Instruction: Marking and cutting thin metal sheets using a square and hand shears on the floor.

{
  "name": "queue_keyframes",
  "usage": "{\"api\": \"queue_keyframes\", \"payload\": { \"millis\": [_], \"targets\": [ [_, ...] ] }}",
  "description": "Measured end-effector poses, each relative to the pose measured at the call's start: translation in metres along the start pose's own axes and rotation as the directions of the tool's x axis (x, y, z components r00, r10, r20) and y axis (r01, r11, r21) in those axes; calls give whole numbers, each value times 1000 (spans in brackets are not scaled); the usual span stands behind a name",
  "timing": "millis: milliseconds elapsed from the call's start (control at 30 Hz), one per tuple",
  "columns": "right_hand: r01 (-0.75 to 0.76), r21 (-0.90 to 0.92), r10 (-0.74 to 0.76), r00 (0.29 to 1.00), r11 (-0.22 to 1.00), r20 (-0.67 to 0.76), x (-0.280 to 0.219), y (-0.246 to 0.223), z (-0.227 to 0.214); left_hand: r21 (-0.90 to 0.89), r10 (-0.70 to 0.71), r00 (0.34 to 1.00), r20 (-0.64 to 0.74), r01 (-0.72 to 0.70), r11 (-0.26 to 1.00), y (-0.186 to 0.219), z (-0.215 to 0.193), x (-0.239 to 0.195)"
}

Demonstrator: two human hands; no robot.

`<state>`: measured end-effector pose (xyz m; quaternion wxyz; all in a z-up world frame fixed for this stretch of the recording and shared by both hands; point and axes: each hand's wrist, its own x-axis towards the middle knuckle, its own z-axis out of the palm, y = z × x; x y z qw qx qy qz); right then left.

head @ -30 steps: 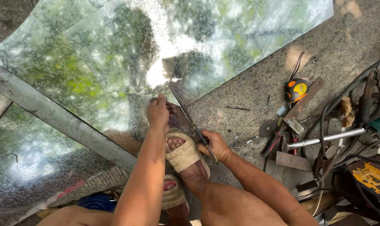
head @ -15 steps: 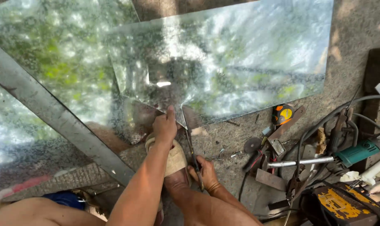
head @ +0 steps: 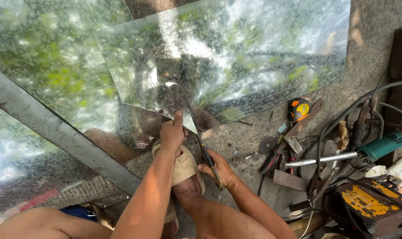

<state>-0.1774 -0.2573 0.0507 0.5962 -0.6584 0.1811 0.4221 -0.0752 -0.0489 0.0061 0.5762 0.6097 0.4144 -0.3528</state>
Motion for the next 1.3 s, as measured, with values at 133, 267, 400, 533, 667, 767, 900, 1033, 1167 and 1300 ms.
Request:
{"api": "queue_keyframes", "payload": {
  "millis": [133,267,400,533,667,767,900,1033,1167,1300],
  "targets": [
    [74,-47,-76,996,996,-41,9,-2,-1,-36,57,998,25,-56,998,-3,0,10],
    [133,-161,-151,982,978,-110,17,11,4,-75,62,998,26,-60,995,2,0,0],
    [158,-135,-176,975,978,-132,12,-7,4,-118,61,996,67,-53,992,6,-5,-5],
    [85,-74,-87,996,994,-32,10,-44,-7,-172,-31,996,80,45,984,4,2,-32],
    [119,-198,-127,991,973,-30,23,-49,-8,-207,-76,997,30,81,975,8,1,-15],
    [96,-213,-115,990,972,-77,25,-20,-4,-221,-105,994,-7,101,970,-3,4,-11],
    [78,-267,-121,982,961,-148,35,-12,2,-132,1,997,81,10,991,8,-4,-22],
    [111,-256,-165,966,960,-198,31,-35,4,427,244,967,68,-249,870,50,-28,-62],
    [85,-346,-165,964,935,-207,14,-43,19,923,678,707,200,-369,112,44,-20,-67],
    [50,-322,-122,971,945,-207,18,-45,15,957,746,623,236,-284,-65,37,-4,-10]
  ]
}}
